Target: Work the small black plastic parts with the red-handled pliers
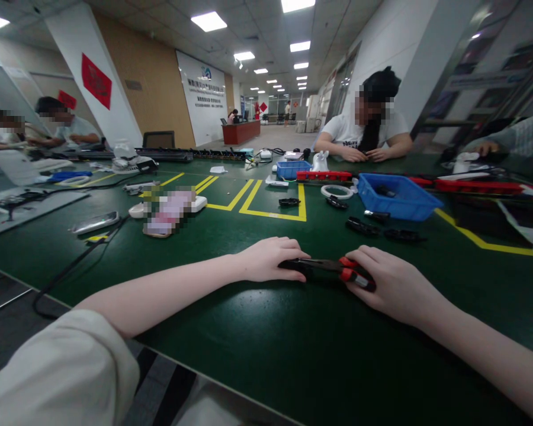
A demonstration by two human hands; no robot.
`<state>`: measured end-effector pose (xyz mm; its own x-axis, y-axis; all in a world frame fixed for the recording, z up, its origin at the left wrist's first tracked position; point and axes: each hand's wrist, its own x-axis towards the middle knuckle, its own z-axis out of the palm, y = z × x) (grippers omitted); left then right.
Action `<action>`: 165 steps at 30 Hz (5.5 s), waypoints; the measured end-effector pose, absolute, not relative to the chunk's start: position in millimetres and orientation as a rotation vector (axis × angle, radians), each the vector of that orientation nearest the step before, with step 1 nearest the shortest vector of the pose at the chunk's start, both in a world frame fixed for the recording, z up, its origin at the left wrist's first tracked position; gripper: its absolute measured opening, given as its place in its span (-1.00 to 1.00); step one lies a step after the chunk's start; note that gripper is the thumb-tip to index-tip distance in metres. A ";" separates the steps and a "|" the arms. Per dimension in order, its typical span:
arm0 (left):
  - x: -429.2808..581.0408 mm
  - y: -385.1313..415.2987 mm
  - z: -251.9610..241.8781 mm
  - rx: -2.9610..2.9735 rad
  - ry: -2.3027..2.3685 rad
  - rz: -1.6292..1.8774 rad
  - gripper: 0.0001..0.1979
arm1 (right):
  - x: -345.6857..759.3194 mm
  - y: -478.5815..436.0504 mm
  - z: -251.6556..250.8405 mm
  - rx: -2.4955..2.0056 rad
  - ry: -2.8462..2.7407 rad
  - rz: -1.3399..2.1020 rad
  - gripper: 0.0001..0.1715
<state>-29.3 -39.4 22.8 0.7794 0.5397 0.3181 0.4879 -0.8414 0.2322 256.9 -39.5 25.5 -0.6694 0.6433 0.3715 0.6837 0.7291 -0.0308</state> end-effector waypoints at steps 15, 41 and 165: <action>-30.0 -39.7 21.1 2.730 0.852 0.632 -0.60 | 257.6 -41.7 25.2 -1.089 -2.515 -0.120 -0.62; -33.3 -38.2 25.1 2.499 0.599 0.740 -0.79 | 269.1 -39.9 26.6 -0.751 -2.538 -0.534 -0.53; -34.9 -38.2 15.2 2.881 0.771 0.853 -0.78 | 263.8 -45.2 32.2 -1.033 -2.622 -0.084 -0.60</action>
